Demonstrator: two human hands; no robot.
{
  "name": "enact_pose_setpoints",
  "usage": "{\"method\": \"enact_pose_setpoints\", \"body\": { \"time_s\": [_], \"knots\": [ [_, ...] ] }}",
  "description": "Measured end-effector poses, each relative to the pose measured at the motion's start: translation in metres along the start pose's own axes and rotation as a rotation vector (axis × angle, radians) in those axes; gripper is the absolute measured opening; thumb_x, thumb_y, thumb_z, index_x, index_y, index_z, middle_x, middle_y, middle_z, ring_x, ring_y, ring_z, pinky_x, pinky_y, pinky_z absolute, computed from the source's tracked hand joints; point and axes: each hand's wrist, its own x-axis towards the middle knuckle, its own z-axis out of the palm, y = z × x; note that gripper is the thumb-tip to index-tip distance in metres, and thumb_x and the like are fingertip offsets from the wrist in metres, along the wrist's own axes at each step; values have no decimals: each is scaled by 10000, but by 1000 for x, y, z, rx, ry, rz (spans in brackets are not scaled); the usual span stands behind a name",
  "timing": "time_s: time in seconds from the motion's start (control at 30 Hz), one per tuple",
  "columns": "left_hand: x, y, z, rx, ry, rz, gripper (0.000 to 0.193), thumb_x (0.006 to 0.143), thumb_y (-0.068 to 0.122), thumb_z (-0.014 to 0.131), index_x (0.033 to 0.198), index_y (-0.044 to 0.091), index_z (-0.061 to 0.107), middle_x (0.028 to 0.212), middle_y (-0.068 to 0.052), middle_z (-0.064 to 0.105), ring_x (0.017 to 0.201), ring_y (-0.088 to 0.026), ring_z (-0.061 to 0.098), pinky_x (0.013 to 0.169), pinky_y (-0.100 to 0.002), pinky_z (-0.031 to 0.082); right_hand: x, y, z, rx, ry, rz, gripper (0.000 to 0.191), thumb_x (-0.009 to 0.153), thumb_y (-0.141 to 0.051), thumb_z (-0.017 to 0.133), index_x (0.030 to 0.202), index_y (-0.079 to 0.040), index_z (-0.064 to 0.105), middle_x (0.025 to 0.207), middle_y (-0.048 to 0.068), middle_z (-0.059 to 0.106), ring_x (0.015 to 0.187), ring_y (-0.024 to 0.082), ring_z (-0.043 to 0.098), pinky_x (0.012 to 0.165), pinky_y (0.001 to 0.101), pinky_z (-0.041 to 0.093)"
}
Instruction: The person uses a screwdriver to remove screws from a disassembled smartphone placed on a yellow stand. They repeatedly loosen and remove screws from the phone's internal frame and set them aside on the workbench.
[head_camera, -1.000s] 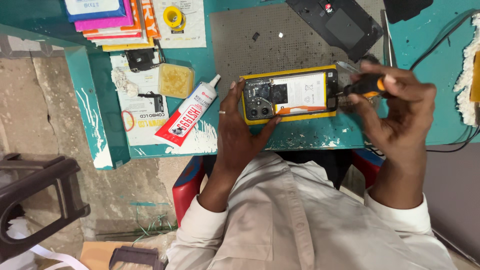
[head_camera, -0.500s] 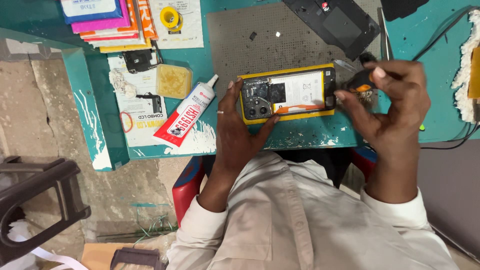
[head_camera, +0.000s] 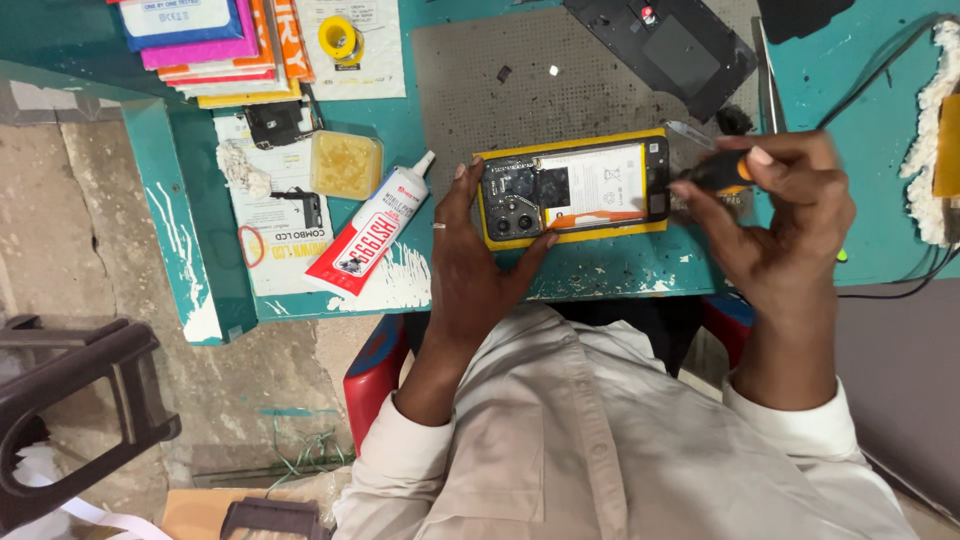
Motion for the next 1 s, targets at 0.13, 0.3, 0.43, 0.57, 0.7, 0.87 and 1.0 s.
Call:
{"method": "enact_pose_setpoints", "body": {
  "time_s": [0.13,0.3,0.43,0.57,0.7,0.87,1.0],
  "knots": [
    [0,1,-1,5,-6,-9,994,900,328,871,1525,-116,237,1530,-299,459,1440,-472,465,1235,-511,397,2,-3,0,-42,27,-76,594,954,102,815,1336,-49,385,1330,248,518,1179,299,638,966,389,639],
    [1,1,-1,-12,5,3,996,903,323,869,1527,-115,230,1534,-300,457,1437,-468,465,1241,-514,392,1,0,-4,-79,28,-92,552,913,110,792,1269,-10,388,1263,269,557,1090,299,678,857,365,635],
    [1,2,0,5,4,-1,987,902,318,874,1526,-114,242,1529,-297,462,1436,-469,470,1236,-506,402,-3,3,-9,-113,55,-78,535,936,70,831,1279,-32,433,1255,256,549,1096,318,644,898,378,615],
    [2,2,-1,2,-1,-7,990,898,322,874,1520,-130,250,1527,-295,465,1430,-464,474,1236,-499,401,-3,3,-9,11,-29,-39,484,955,96,780,1219,-21,392,1274,260,615,1112,287,708,802,329,633],
    [1,3,-1,-3,-12,-36,996,892,325,874,1514,-151,258,1520,-298,467,1423,-462,473,1228,-492,401,0,-2,-8,-213,52,-118,587,873,34,912,1231,-23,450,1167,241,573,1067,301,666,869,387,653],
    [2,3,-1,9,1,-14,993,888,327,874,1515,-145,264,1514,-299,471,1432,-462,472,1231,-493,400,2,-12,-4,-172,-12,-142,576,890,111,875,1253,-8,444,1209,274,650,1149,354,722,818,368,642],
    [3,4,-3,49,4,14,963,880,319,879,1499,-132,294,1494,-300,479,1428,-465,470,1227,-497,398,7,-21,-3,-341,49,-119,567,908,16,917,1284,-19,494,1213,227,640,1062,303,699,804,359,589]
  ]
}}
